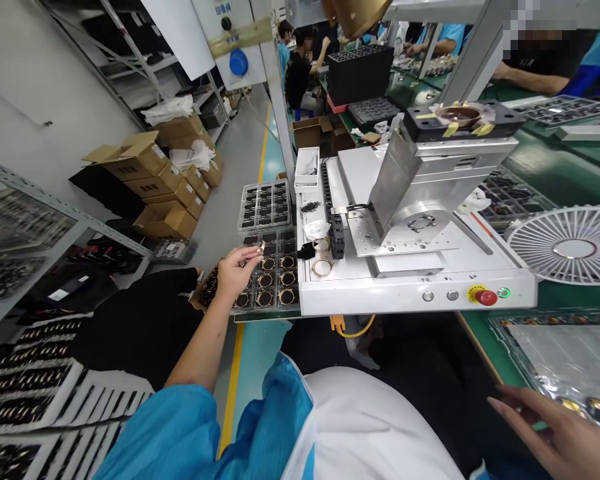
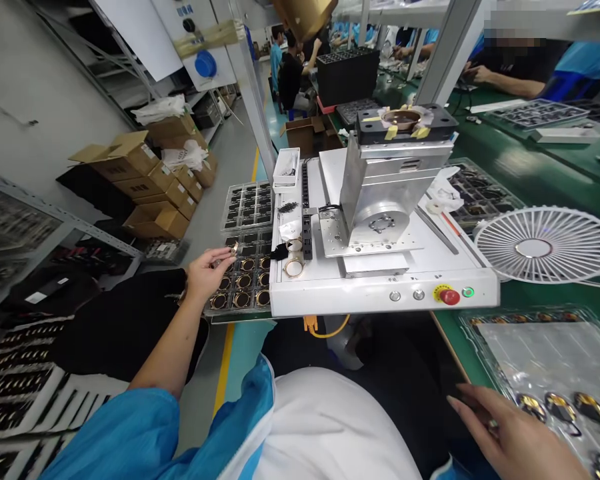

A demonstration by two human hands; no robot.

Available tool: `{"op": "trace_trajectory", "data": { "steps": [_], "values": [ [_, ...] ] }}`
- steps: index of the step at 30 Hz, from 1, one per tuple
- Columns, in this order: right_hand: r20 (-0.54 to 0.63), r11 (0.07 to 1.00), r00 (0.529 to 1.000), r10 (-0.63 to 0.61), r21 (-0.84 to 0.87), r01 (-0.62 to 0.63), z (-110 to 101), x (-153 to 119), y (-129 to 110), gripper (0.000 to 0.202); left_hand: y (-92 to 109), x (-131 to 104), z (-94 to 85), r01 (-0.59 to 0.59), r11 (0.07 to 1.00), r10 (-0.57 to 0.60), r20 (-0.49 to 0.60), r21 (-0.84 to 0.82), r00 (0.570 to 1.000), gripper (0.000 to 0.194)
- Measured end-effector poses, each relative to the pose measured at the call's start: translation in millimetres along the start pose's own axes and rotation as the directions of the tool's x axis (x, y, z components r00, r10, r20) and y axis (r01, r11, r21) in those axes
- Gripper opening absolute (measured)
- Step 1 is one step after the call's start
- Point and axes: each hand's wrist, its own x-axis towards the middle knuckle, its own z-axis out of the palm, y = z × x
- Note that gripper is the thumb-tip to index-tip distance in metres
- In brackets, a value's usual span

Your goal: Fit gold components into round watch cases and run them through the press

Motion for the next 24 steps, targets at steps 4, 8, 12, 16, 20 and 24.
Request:
{"op": "trace_trajectory", "data": {
  "steps": [4,8,12,16,20,24],
  "values": [
    [-0.030,0.992,0.994,-0.110,0.052,0.111,-31,37,-60,0.022,46,-15,2.9,-0.126,0.977,0.122,-0.031,-0.173,0.992,0.034],
    [-0.175,0.908,0.898,-0.404,0.041,0.416,-73,80,-127,0.021,86,-23,3.6,-0.298,0.848,0.304,-0.058,-0.438,0.951,0.017],
    [-0.298,0.833,0.797,-0.525,0.016,0.554,-105,119,-179,0.016,107,-28,-0.6,-0.361,0.747,0.400,-0.057,-0.558,0.915,0.007],
    [-0.502,0.804,0.683,-0.530,-0.043,0.593,-130,163,-218,0.013,114,-28,-10.7,-0.336,0.870,0.366,0.017,-0.362,0.930,0.006],
    [-0.498,0.815,0.668,-0.553,-0.158,0.557,-161,216,-252,0.018,125,-16,-18.2,-0.416,0.895,0.425,0.028,-0.160,0.905,0.019],
    [-0.187,0.850,0.832,-0.522,-0.189,0.491,-186,258,-277,0.023,155,8,-19.2,-0.521,0.814,0.526,-0.054,-0.257,0.849,0.022]
  ]
}}
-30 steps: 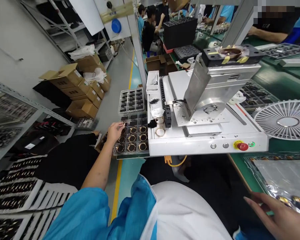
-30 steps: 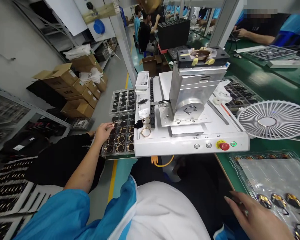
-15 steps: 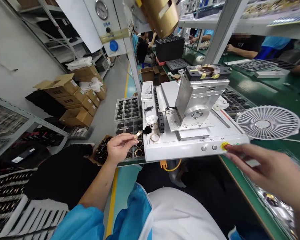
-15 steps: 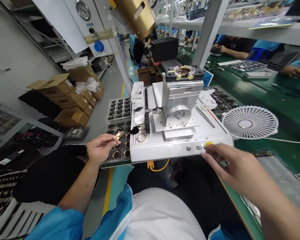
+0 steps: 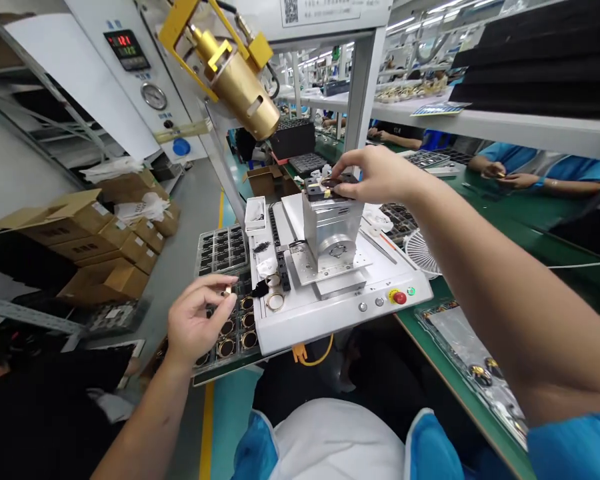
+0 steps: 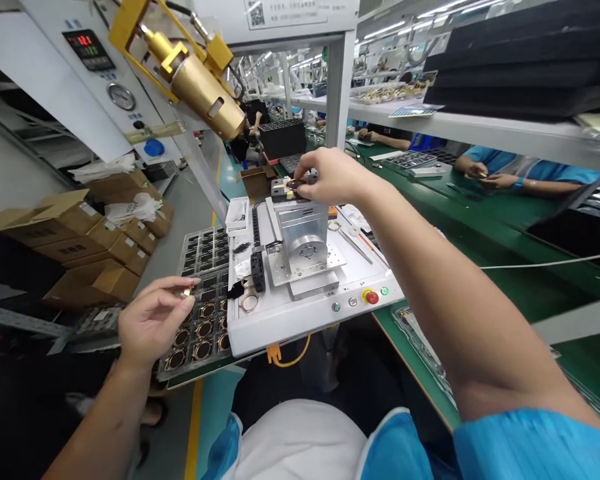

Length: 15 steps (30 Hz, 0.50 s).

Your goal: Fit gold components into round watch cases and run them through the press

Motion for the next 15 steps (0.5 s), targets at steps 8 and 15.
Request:
{"op": "trace_trajectory", "data": {
  "steps": [8,15],
  "values": [
    [-0.008,0.965,0.994,-0.110,0.238,0.108,-1,22,14,0.023,33,150,63.6,-0.073,0.997,0.071,0.080,0.022,0.994,0.022],
    [-0.325,0.879,0.944,0.055,0.465,0.109,2,-52,26,0.046,59,240,144.6,-0.055,0.937,-0.113,0.450,0.345,0.886,0.038]
  ]
}}
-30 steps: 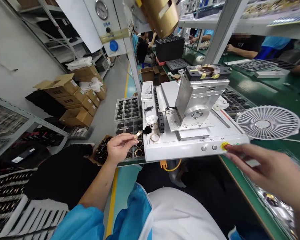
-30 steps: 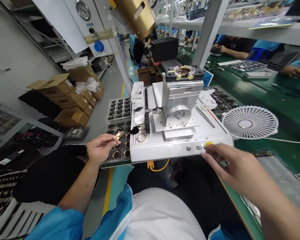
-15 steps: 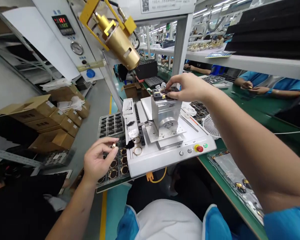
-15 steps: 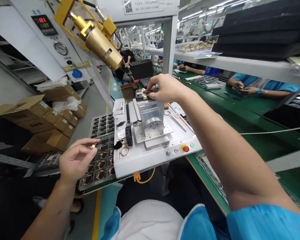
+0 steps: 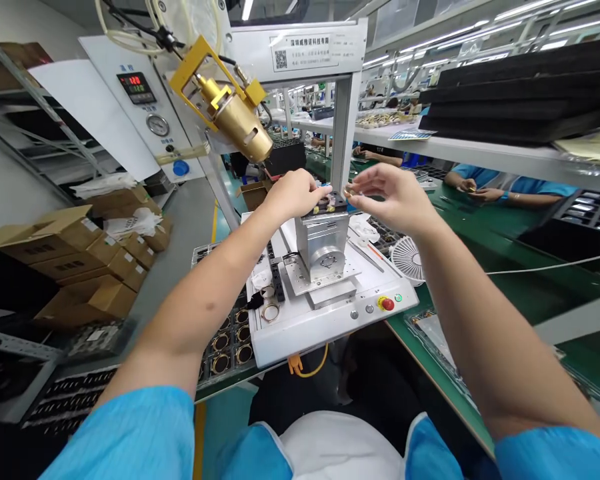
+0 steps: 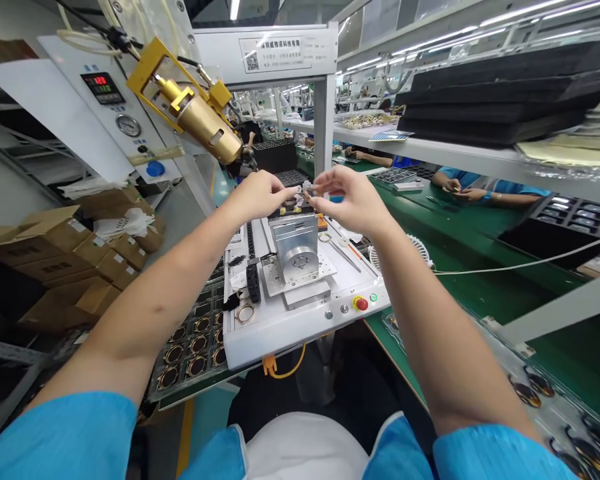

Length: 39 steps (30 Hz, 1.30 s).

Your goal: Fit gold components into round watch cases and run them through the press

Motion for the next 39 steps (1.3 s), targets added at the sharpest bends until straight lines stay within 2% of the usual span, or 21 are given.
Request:
{"op": "trace_trajectory", "data": {
  "steps": [2,5,9,15,19,21,23,27,29,31,33,34,36,37,38,39],
  "values": [
    [-0.045,0.996,0.998,0.052,0.076,-0.049,-14,-37,-2,0.047,3,1,0.4,-0.027,1.000,0.026,0.052,0.016,0.998,0.038],
    [-0.035,0.976,0.985,0.170,0.146,-0.163,-34,-95,0,0.042,-2,-8,-1.8,-0.099,0.994,0.102,0.040,-0.054,0.994,0.026],
    [-0.049,0.913,0.923,0.382,0.175,-0.369,-46,-156,19,0.041,-9,-12,-2.6,-0.152,0.984,0.153,0.011,-0.095,0.988,0.019],
    [-0.011,0.798,0.823,0.568,0.254,-0.547,-38,-209,46,0.049,-2,-8,-1.8,-0.119,0.992,0.115,0.091,0.043,0.989,0.025],
    [0.019,0.744,0.775,0.632,0.265,-0.613,-26,-234,64,0.053,-6,-29,6.4,-0.227,0.973,0.221,0.106,0.049,0.970,0.029],
    [0.033,0.732,0.749,0.662,0.189,-0.655,-16,-243,75,0.059,-12,-37,11.7,-0.287,0.958,0.284,0.087,0.027,0.955,0.047],
    [0.068,0.726,0.725,0.685,0.024,-0.688,-5,-249,83,0.066,-18,-40,14.3,-0.307,0.952,0.307,0.083,-0.011,0.948,0.064],
    [0.171,0.719,0.704,0.689,-0.283,-0.635,17,-260,93,0.074,-25,-46,10.1,-0.260,0.946,0.277,0.067,-0.195,0.959,0.065],
    [0.201,0.729,0.710,0.675,-0.334,-0.598,27,-268,94,0.076,-25,-66,11.6,-0.248,0.935,0.248,-0.030,-0.255,0.968,0.060],
    [0.198,0.735,0.719,0.666,-0.338,-0.587,35,-276,95,0.080,-23,-103,23.8,-0.274,0.915,0.221,-0.201,-0.296,0.954,0.051],
    [0.168,0.730,0.723,0.670,-0.322,-0.602,39,-281,97,0.083,-19,-151,49.4,-0.356,0.841,0.203,-0.373,-0.407,0.905,0.038],
    [0.145,0.724,0.723,0.675,-0.316,-0.613,39,-281,98,0.084,-16,-176,66.4,-0.366,0.796,0.183,-0.386,-0.482,0.904,0.028],
    [0.109,0.717,0.726,0.679,-0.308,-0.625,35,-279,100,0.085,-9,-223,104.7,-0.262,0.703,0.129,-0.245,-0.661,0.961,0.019],
    [0.104,0.716,0.726,0.680,-0.307,-0.627,31,-277,101,0.085,-5,-243,123.8,-0.160,0.670,0.077,-0.146,-0.725,0.986,0.017],
    [0.107,0.715,0.723,0.682,-0.307,-0.628,26,-276,101,0.084,-1,-261,141.5,-0.010,0.656,0.005,-0.009,-0.755,1.000,0.015],
    [0.112,0.711,0.717,0.688,-0.306,-0.634,22,-276,99,0.083,5,-276,157.1,0.124,0.642,-0.056,0.115,-0.756,0.992,0.016]
  ]
}}
